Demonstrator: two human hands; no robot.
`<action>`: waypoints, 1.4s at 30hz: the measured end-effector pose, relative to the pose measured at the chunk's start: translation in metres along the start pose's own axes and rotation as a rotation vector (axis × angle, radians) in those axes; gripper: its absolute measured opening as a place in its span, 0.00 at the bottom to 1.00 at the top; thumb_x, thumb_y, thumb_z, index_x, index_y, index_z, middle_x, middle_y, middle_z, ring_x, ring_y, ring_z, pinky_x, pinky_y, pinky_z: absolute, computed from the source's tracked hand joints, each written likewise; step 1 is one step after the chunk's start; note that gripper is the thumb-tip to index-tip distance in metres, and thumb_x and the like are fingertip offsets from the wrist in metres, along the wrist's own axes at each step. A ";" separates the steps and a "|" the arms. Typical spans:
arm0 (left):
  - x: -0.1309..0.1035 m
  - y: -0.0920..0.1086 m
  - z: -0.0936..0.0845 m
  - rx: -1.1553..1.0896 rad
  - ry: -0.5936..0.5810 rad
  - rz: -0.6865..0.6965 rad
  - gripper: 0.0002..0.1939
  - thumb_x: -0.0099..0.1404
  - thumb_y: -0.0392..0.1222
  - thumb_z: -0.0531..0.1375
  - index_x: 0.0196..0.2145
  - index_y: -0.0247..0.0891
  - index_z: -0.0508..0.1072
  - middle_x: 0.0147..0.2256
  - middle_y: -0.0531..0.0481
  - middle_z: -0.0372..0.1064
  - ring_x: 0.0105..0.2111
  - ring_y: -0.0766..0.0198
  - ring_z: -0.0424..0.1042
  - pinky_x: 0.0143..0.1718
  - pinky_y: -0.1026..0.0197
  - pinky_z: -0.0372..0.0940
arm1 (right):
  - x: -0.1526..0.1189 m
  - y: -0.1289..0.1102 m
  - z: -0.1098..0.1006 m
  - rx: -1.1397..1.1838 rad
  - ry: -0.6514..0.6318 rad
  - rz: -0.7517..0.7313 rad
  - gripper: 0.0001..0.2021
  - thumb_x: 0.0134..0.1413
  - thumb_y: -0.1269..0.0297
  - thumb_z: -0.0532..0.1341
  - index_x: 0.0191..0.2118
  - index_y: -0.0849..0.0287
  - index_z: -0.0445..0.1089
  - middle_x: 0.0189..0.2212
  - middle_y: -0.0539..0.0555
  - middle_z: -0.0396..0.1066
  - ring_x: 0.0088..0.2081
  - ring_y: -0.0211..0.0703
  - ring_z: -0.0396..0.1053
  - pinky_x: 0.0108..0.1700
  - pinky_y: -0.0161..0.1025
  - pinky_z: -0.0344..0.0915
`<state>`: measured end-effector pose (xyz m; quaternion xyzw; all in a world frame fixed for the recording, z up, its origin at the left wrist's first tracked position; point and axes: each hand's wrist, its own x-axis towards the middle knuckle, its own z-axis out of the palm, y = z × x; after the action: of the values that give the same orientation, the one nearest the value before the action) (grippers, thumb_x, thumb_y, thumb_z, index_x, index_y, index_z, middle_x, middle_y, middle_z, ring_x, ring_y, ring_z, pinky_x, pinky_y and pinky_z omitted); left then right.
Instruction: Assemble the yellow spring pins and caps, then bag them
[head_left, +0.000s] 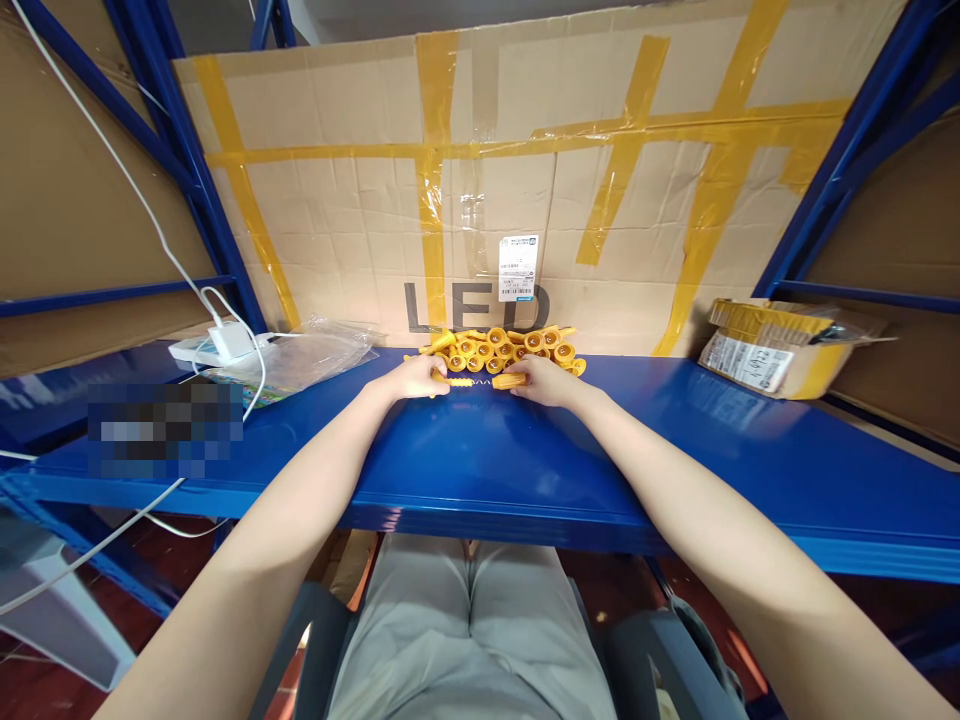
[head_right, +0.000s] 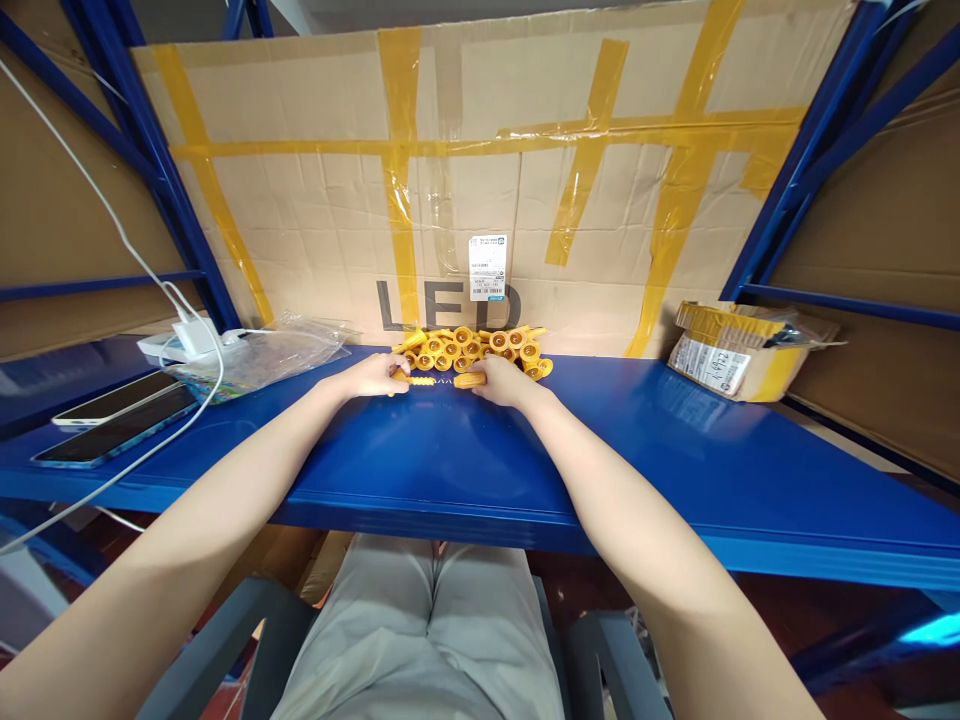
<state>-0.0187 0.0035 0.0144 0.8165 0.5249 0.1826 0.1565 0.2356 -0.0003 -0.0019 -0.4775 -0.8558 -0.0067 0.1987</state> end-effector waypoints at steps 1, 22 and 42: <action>0.000 0.000 0.000 0.012 -0.006 0.006 0.10 0.48 0.40 0.60 0.31 0.39 0.68 0.19 0.57 0.66 0.23 0.62 0.70 0.24 0.65 0.59 | 0.000 -0.001 0.000 0.005 -0.006 0.007 0.18 0.47 0.70 0.65 0.47 0.62 0.74 0.44 0.61 0.73 0.45 0.52 0.70 0.50 0.43 0.65; 0.004 0.002 0.014 -0.082 -0.030 0.048 0.08 0.48 0.41 0.58 0.28 0.38 0.69 0.21 0.55 0.69 0.23 0.63 0.70 0.24 0.65 0.61 | 0.000 -0.016 0.016 0.134 0.032 -0.150 0.16 0.57 0.69 0.58 0.51 0.60 0.70 0.48 0.61 0.69 0.48 0.50 0.69 0.53 0.47 0.63; 0.002 0.006 0.013 -0.053 -0.047 0.051 0.07 0.48 0.41 0.58 0.28 0.39 0.67 0.20 0.56 0.68 0.22 0.63 0.71 0.24 0.64 0.61 | -0.002 -0.019 0.007 0.249 0.062 -0.112 0.08 0.56 0.63 0.57 0.38 0.62 0.69 0.38 0.57 0.72 0.35 0.43 0.68 0.39 0.39 0.63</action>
<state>-0.0069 0.0019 0.0061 0.8293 0.4950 0.1813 0.1853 0.2188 -0.0110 -0.0055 -0.4002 -0.8688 0.0736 0.2823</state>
